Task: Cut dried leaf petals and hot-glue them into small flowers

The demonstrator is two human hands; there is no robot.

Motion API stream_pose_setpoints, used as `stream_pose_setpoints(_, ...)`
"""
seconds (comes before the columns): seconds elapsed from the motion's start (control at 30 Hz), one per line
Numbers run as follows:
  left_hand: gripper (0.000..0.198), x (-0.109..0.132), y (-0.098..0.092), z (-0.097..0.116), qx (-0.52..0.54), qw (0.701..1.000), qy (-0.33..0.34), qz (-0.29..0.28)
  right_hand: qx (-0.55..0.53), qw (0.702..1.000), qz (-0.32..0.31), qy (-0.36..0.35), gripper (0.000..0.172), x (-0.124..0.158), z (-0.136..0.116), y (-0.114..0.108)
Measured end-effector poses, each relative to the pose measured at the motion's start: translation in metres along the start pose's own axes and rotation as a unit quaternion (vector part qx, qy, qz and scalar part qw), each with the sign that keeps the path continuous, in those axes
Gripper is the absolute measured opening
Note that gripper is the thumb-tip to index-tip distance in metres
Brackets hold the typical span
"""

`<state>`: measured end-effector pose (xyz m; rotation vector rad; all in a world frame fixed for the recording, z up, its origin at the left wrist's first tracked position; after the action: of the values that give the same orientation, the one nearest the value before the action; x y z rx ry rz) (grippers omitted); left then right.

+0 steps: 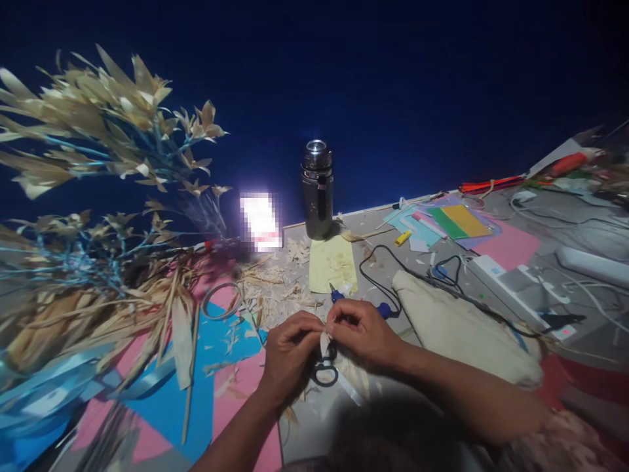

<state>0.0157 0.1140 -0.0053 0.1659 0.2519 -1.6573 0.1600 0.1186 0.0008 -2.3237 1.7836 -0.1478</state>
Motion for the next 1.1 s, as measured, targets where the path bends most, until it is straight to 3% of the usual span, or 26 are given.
stream_pose_setpoints(0.23, 0.015, -0.001, 0.001, 0.005, -0.019, 1.0, 0.013, -0.018, -0.103, 0.993, -0.005, 0.064, 0.011, -0.003, 0.017, 0.004)
stream_pose_setpoints(0.37, 0.007, 0.002, -0.003, -0.021, 0.063, 0.993, -0.094, 0.021, -0.167, 0.981, 0.004, 0.099, 0.022, -0.004, 0.024, 0.0)
stream_pose_setpoints(0.47, 0.015, 0.011, -0.001, -0.045, 0.176, 0.964, -0.188, 0.064, -0.175, 0.979, 0.037, 0.093, 0.028, -0.006, 0.022, -0.013)
stream_pose_setpoints(0.57, 0.021, 0.018, 0.002, -0.058, 0.246, 0.934, -0.242, 0.092, -0.159, 0.983, 0.062, 0.072, 0.029, -0.007, 0.019, -0.023)
stream_pose_setpoints(0.83, 0.027, 0.014, -0.008, -0.055, 0.274, 0.924, -0.223, 0.145, -0.245, 0.964, -0.013, 0.101, 0.038, -0.009, 0.028, -0.001)
stream_pose_setpoints(1.1, 0.03, 0.014, -0.011, -0.061, 0.272, 0.922, -0.227, 0.155, -0.244, 0.964, -0.005, 0.103, 0.039, -0.006, 0.034, 0.002)
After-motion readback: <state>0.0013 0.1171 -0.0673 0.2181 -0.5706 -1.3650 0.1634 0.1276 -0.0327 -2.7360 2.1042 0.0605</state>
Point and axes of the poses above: each hand's wrist, its own x-axis away from the middle knuckle, its own y-axis out of the palm, z = x × y, the point moved 10 cm from there along -x, towards the middle knuckle, and after that the axes turned 2 degrees about y, right-handed, at the moved point
